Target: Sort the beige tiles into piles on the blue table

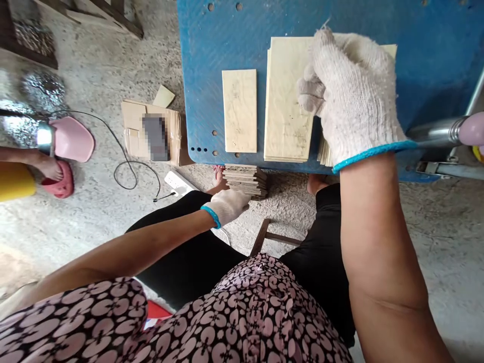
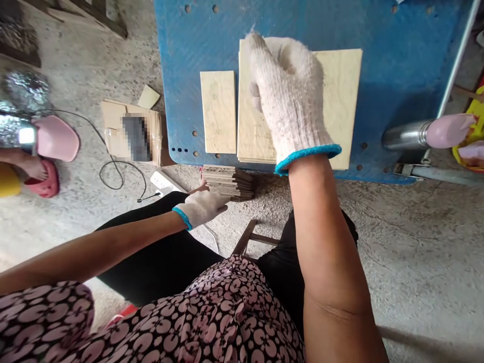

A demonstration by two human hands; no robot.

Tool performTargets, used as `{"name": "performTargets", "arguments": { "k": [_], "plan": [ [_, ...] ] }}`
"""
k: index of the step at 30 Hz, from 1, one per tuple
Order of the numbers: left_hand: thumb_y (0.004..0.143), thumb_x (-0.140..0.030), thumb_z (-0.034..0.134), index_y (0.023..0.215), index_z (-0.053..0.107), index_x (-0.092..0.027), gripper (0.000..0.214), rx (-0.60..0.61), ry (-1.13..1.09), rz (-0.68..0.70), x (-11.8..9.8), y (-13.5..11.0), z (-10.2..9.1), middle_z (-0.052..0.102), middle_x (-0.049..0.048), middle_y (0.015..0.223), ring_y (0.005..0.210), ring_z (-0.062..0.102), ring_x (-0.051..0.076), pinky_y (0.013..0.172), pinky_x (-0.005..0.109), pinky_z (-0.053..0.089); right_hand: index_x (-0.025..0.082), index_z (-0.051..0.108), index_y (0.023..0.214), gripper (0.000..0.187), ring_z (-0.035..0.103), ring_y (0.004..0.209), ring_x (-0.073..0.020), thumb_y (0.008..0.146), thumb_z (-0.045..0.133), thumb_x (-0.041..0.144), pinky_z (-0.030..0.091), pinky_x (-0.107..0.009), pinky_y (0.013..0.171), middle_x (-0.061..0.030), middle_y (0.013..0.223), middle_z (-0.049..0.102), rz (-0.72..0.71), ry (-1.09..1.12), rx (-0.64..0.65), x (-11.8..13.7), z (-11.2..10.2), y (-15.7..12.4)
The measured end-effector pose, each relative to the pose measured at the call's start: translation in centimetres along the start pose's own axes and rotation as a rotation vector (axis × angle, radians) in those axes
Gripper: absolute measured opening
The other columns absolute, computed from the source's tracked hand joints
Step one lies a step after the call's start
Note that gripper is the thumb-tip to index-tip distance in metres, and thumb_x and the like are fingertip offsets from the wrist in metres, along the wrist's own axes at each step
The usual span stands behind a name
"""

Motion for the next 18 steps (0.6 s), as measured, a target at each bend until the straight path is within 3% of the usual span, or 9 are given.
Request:
{"name": "performTargets", "arguments": {
  "k": [2,6,11,18],
  "plan": [
    [0.094,-0.035,0.042,0.107,0.06,-0.023,0.025,0.02,0.176,0.058,0.0,0.1,1.9,0.063,0.009,0.111,0.099,0.059,0.028,0.078,0.036,0.044,0.019,0.045,0.065,0.033,0.047,0.05,-0.007,0.097,0.053,0.023,0.032,-0.02,0.045,0.0061,0.053,0.039,-0.053,-0.034,0.026,0.3,0.1,-0.1],
    [0.092,-0.024,0.045,0.114,0.056,-0.019,0.025,0.022,0.29,-0.002,0.2,0.4,3.2,0.063,0.0123,0.116,0.098,0.06,0.029,0.071,0.036,0.044,0.023,0.036,0.052,0.048,0.043,0.047,-0.0081,0.096,0.054,0.021,0.03,-0.023,0.042,0.0033,0.053,0.039,-0.067,-0.032,0.009,0.5,-0.2,-0.2],
    [0.094,-0.022,0.044,0.113,0.056,-0.018,0.023,-0.013,0.341,0.01,-0.6,0.4,2.4,0.062,0.0112,0.114,0.103,0.059,0.028,0.073,0.035,0.045,0.023,0.033,0.045,0.056,0.038,0.045,-0.0093,0.092,0.063,0.029,0.033,-0.024,0.041,0.002,0.051,0.037,-0.113,-0.024,0.011,0.3,-0.5,0.1],
    [0.096,-0.02,0.041,0.112,0.059,-0.017,0.024,0.039,0.429,-0.04,-1.1,0.6,2.1,0.065,0.0094,0.111,0.099,0.062,0.026,0.072,0.033,0.045,0.025,0.037,0.056,0.045,0.044,0.05,-0.0068,0.098,0.052,0.022,0.037,-0.021,0.043,0.0033,0.057,0.036,-0.044,-0.097,-0.02,0.6,-0.7,0.0]
  ]
}}
Point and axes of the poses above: each hand's wrist, its own y-axis towards the middle knuckle, its own z-axis out of the palm, x = y × z, the point moved 5 cm from there along y, towards the middle knuckle
